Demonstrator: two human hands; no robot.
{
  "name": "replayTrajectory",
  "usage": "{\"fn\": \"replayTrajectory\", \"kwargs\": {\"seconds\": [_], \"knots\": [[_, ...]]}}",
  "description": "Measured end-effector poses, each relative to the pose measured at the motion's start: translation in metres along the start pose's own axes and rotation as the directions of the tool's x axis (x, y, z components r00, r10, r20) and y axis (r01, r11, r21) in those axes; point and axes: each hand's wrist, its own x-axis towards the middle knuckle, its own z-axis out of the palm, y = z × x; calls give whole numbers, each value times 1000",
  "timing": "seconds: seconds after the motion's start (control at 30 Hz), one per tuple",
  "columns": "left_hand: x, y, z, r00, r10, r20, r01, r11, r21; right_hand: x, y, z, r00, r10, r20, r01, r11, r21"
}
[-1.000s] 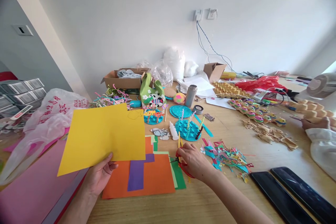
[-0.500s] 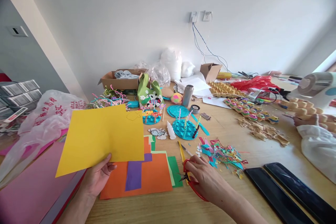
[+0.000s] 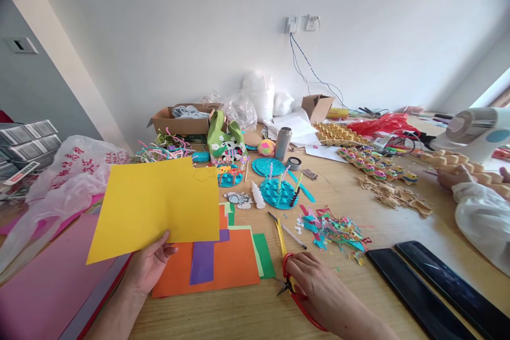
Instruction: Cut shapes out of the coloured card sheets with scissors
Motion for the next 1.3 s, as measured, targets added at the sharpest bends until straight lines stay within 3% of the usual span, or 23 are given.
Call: {"fn": "replayTrajectory", "kwargs": {"seconds": [0.47, 0.57, 0.67, 0.73, 0.83, 0.93, 1.03, 1.13, 1.3], "knots": [[2, -6, -1, 999, 39, -24, -37, 997, 75, 3, 8, 12, 998, -5, -61, 2, 999, -46], [3, -7, -1, 999, 39, -28, -37, 996, 79, -4, 13, 16, 989, -56, -134, 45, 995, -84], [2, -8, -2, 999, 44, -17, -42, 995, 86, -7, 22, 25, 925, -118, -360, 62, 985, -163], [1, -9, -1, 999, 46, -6, -45, 993, 107, -6, 23, 35, 828, -115, -549, 24, 985, -170], [1, -8, 0, 999, 53, 8, -54, 989, 138, 1, 9, 49, 713, 3, -701, -43, 998, -39], [0, -8, 2, 998, 55, 19, -57, 987, 152, 16, -20, 56, 685, 270, -677, -112, 957, 268], [-2, -8, 4, 999, 41, 22, -44, 987, 152, 39, -48, 53, 665, 500, -555, -127, 808, 575], [-4, -8, 5, 999, 29, 24, -32, 988, 151, 64, -66, 44, 702, 588, -402, -85, 629, 772], [-8, -7, 6, 998, 5, 57, -14, 987, 159, 101, -74, 27, 747, 618, -245, -30, 399, 916]]}}
